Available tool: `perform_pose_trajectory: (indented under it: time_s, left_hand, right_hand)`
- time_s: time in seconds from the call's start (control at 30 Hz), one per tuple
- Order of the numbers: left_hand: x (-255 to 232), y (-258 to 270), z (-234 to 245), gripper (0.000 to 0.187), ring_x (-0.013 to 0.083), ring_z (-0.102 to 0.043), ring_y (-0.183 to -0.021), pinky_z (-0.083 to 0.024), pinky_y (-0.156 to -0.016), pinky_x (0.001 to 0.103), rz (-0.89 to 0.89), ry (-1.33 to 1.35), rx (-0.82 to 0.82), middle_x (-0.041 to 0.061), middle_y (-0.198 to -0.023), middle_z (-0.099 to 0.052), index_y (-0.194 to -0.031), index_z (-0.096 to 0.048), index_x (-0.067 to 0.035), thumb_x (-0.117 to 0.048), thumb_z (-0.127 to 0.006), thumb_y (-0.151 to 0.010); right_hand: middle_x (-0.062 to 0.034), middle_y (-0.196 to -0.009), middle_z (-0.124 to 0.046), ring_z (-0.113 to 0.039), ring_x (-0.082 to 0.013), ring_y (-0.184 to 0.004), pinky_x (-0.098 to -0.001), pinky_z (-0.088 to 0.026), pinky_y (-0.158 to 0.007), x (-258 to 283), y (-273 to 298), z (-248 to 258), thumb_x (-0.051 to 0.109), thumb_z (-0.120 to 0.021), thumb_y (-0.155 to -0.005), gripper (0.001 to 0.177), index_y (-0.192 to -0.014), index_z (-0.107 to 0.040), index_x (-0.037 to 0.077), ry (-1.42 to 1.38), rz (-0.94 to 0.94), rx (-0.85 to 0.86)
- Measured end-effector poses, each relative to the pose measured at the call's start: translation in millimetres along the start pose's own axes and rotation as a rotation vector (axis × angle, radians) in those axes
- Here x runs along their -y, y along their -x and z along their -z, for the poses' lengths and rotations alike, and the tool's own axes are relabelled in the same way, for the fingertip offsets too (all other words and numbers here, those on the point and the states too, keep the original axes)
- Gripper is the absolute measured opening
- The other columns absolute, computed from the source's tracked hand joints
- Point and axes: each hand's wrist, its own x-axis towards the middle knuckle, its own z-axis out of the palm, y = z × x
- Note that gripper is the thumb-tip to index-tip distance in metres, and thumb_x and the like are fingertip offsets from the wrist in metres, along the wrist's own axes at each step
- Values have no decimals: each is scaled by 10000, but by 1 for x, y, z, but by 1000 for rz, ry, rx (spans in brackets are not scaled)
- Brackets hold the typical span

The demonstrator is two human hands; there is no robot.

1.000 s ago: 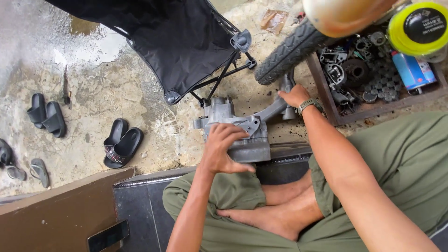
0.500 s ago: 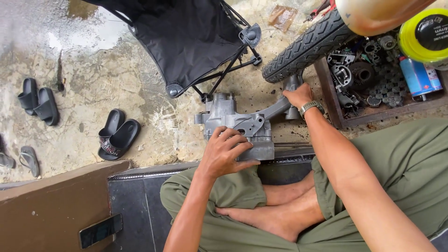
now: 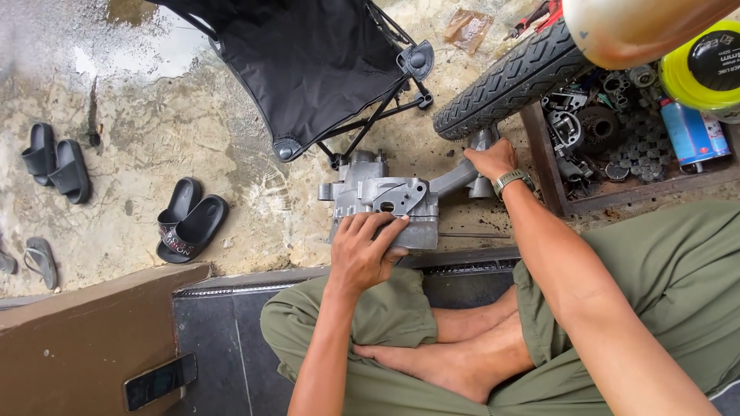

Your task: The person scrubs a metal engine casing with a wire brush, focusing on crevices and surfaces. They rotate the part to access different areas and continue scrubbing until the end of the clip.

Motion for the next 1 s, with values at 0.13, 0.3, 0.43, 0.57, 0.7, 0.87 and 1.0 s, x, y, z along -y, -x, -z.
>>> perform_pose_trajectory:
  time_s: [0.13, 0.3, 0.43, 0.57, 0.7, 0.87, 1.0]
  left_hand:
    - [6, 4, -10, 470, 224, -652, -820, -527, -747, 361, 12, -20, -129, 30, -932, -640, -1117, -732, -173, -512, -421, -1016]
    - [22, 23, -32, 462, 194, -644, -717, -508, -643, 324, 105, -78, -369, 23, -829, -647, -894, -744, -151, -552, -519, -944]
    - [31, 26, -28, 367, 187, -629, -667, -496, -628, 319, 136, -76, -432, 3, -787, -647, -846, -747, -169, -459, -534, -919]
    - [41, 31, -24, 350, 189, -610, -608, -518, -626, 313, 138, -41, -546, -1, -718, -620, -808, -728, -159, -357, -467, -932]
    - [65, 52, -29, 381, 174, -606, -593, -516, -615, 304, 196, -12, -642, -21, -685, -615, -779, -725, -161, -325, -415, -930]
    - [64, 45, 4, 390, 192, -608, -610, -515, -652, 306, 236, 54, -685, -13, -677, -606, -771, -697, -150, -307, -389, -951]
    - [72, 50, 7, 403, 202, -591, -588, -512, -653, 300, 258, 109, -739, -2, -643, -587, -742, -677, -144, -299, -376, -962]
  right_hand:
    - [-388, -1158, -619, -593, -562, -1156, -676, -483, -915, 2, 4, 2, 339, -821, -791, 670, -1179, -581, -152, -2, 6, -17]
    - [-413, -1185, -584, -565, -563, -1198, -647, -471, -957, 25, 35, 21, 334, -774, -852, 656, -1202, -549, -173, -45, -14, 27]
    - [-387, -1200, -589, -575, -558, -1187, -679, -466, -938, 17, 35, 9, 329, -787, -822, 676, -1215, -555, -170, -55, -23, -33]
    - [-350, -1143, -590, -603, -555, -1123, -653, -500, -887, 20, 44, 7, 297, -776, -816, 583, -1151, -529, -111, -101, -11, -109]
    - [-294, -1136, -589, -622, -501, -1112, -585, -533, -879, 16, 50, 9, 335, -782, -822, 552, -1120, -493, -29, -114, 0, -112]
    - [-316, -1083, -592, -615, -560, -1076, -610, -521, -846, 22, 77, 8, 298, -793, -798, 538, -1084, -491, -43, -170, 42, -191]
    - [-303, -1103, -591, -621, -550, -1074, -602, -526, -858, 31, 94, 15, 297, -784, -786, 539, -1088, -480, -29, -121, 61, -202]
